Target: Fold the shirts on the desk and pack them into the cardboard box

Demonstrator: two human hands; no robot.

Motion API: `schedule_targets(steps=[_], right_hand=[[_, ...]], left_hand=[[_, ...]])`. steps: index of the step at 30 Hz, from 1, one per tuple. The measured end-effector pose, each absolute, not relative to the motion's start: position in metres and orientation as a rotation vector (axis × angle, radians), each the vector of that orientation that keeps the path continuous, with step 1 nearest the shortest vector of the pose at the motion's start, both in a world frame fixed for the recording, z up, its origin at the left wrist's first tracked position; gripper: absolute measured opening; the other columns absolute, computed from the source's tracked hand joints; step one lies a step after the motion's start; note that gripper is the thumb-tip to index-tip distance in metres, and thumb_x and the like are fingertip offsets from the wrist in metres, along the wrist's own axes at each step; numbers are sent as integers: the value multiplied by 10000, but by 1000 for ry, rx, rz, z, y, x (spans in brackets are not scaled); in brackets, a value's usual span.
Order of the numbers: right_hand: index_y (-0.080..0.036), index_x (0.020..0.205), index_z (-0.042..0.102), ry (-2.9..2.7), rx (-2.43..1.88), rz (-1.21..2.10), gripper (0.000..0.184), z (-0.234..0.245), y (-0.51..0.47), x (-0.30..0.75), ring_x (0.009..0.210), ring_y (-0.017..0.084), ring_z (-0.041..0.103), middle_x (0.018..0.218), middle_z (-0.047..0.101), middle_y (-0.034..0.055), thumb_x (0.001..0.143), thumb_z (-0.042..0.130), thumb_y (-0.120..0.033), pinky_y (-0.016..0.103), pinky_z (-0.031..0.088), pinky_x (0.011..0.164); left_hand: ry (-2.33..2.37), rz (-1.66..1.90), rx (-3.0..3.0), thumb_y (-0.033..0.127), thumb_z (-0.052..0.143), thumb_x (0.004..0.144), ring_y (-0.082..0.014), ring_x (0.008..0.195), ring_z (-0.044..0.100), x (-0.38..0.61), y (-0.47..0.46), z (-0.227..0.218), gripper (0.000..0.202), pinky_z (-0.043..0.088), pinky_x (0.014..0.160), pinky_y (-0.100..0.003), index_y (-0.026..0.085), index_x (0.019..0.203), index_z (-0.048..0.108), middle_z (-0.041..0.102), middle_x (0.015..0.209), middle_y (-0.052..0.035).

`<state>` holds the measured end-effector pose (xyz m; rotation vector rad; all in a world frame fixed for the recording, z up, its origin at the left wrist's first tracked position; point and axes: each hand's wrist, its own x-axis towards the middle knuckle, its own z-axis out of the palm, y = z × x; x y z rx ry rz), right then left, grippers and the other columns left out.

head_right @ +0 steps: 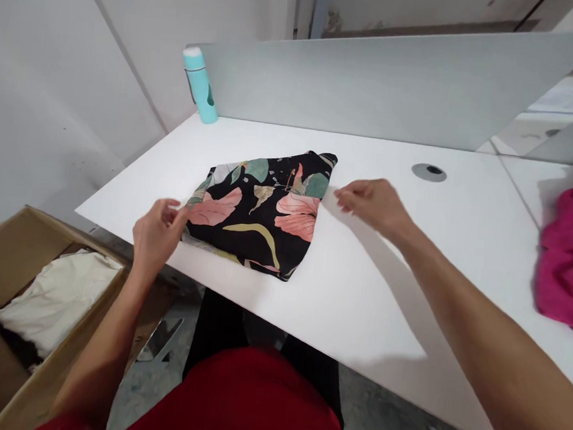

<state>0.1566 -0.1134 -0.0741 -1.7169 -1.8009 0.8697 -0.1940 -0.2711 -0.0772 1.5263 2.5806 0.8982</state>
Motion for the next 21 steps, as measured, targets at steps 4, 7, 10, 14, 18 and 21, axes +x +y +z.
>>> schedule_targets(steps=[4,7,10,14,18,21], right_hand=[[-113,1248,761,-1864,-1765,498,314,-68,-59,152,887,195,596,1128,746,154,985,711,-277,345,437,900],[-92,1442,672,-2048,-1757,430,520,-70,-22,134,994,220,585,1201,715,189,1037,666,-418,382,390,996],[-102,1493,632,-2224,-1697,418,600,-75,1,113,1209,250,555,1414,648,210,1052,628,-509,394,342,1069],[-112,1544,585,-2409,-1579,557,697,-83,13,96,1316,244,520,1544,575,183,1033,594,-585,337,345,1032],[-107,1473,641,-2550,-1575,438,722,-87,10,94,1130,194,582,1384,682,151,950,670,-604,302,358,880],[-77,1271,753,-2673,-1639,311,619,-84,1,103,899,160,575,1148,751,131,897,763,-570,315,330,789]], left_hand=[[2278,834,1342,486,563,985,-249,946,790,-169,-325,-103,279,583,889,-346,271,1069,720,817,943,-30],[2128,922,1198,530,604,967,-256,989,802,-153,-335,-115,417,613,891,-350,242,1253,703,834,1030,-60],[2109,947,1099,565,652,946,-278,1045,796,-144,-326,-115,537,625,915,-361,203,1342,678,836,1073,-89],[2154,1001,1053,521,705,930,-283,1066,778,-141,-305,-113,610,624,934,-384,173,1425,627,816,1122,-102],[2216,991,1094,470,694,943,-274,1134,738,-146,-280,-110,632,610,959,-386,154,1478,574,774,1203,-110],[2346,904,1131,450,672,965,-277,1133,726,-155,-270,-105,609,605,961,-398,168,1492,555,756,1217,-110]])
